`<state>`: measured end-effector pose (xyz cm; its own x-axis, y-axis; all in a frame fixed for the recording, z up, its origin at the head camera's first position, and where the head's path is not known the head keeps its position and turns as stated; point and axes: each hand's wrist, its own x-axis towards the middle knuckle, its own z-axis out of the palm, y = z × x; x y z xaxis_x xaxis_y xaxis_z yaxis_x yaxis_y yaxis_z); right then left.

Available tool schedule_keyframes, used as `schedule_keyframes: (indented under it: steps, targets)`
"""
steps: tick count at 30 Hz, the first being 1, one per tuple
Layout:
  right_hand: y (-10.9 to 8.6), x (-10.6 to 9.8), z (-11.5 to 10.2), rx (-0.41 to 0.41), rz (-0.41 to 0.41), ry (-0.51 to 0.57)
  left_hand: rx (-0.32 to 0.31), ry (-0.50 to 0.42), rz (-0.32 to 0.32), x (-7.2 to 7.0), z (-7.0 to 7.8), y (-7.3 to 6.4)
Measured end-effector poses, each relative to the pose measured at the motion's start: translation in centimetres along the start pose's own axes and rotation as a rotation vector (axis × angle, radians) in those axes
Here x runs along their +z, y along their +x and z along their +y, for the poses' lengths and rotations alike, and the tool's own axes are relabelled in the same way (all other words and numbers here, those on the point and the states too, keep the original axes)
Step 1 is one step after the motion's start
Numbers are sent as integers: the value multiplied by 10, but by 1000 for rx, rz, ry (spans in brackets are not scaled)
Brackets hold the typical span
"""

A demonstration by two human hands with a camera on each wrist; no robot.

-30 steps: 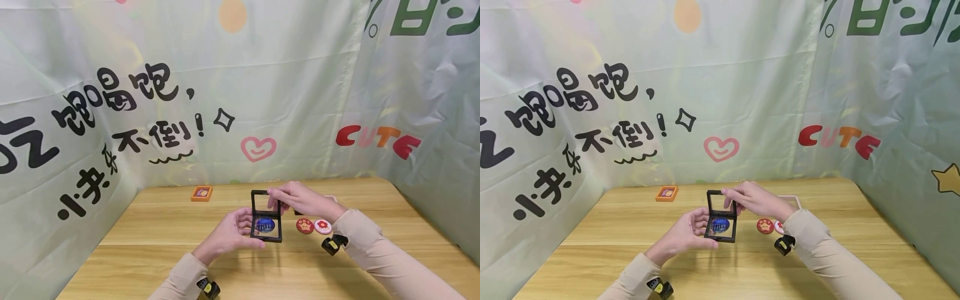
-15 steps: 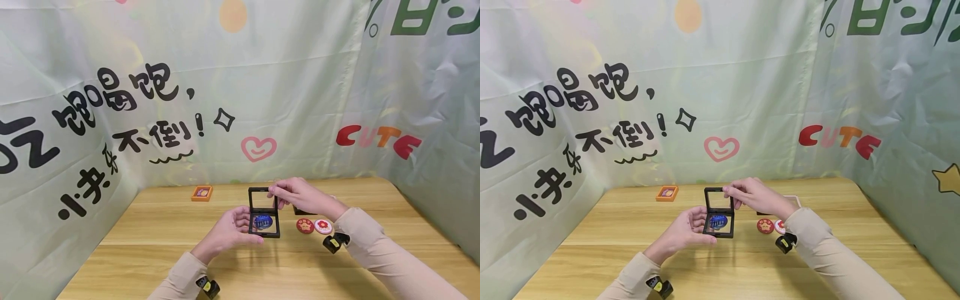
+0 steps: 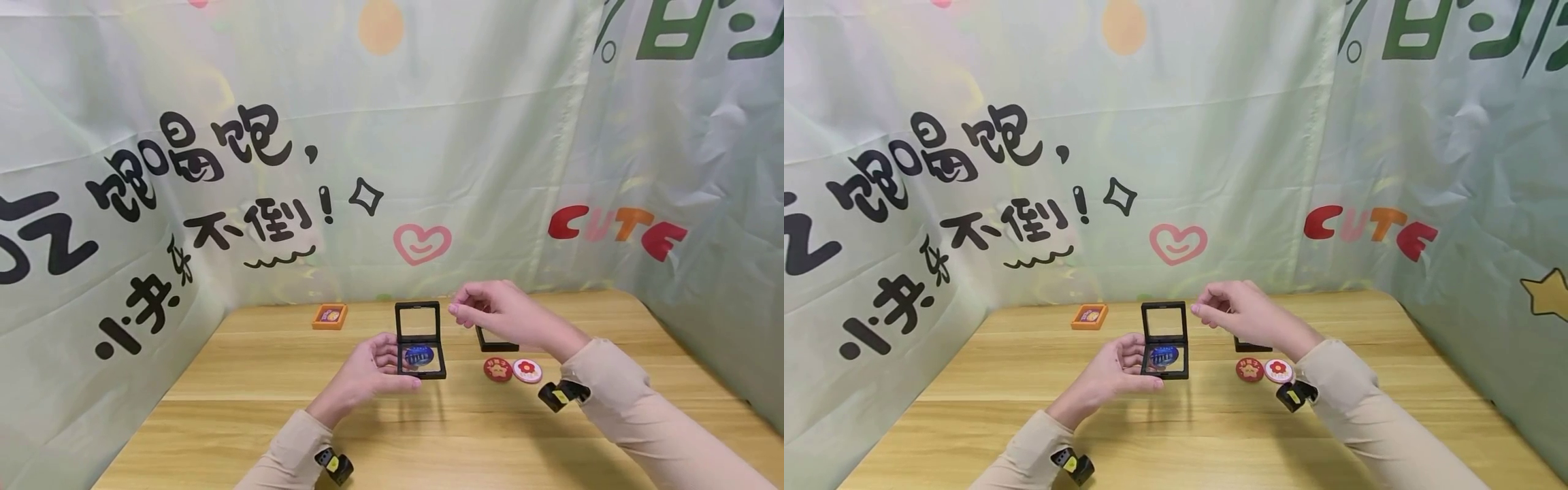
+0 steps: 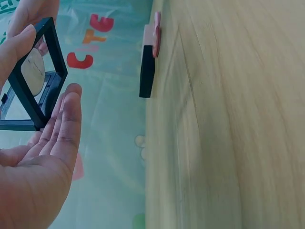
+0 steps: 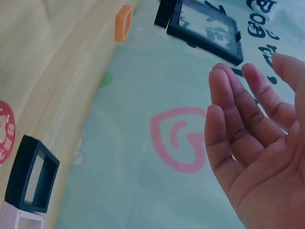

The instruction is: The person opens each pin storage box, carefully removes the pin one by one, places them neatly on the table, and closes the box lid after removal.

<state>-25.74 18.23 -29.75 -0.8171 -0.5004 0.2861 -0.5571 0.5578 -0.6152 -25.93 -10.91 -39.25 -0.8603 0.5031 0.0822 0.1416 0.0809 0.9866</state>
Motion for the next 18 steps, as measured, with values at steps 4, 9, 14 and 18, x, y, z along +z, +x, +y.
schedule_keyframes:
  steps: [4, 9, 14, 18]
  targets:
    - [-1, 4, -7, -24, -25, -28, 2, 4, 12, -1, -1, 1]
    - [1, 12, -14, -63, -61, -69, -1, 1, 31, -1, -1, 2]
    - [6, 23, -21, -106, -95, -118, -3, 14, 67, -1, -2, 3]
    - [12, 33, -26, -102, -112, -171, 1, 26, 91, 1, -2, 4]
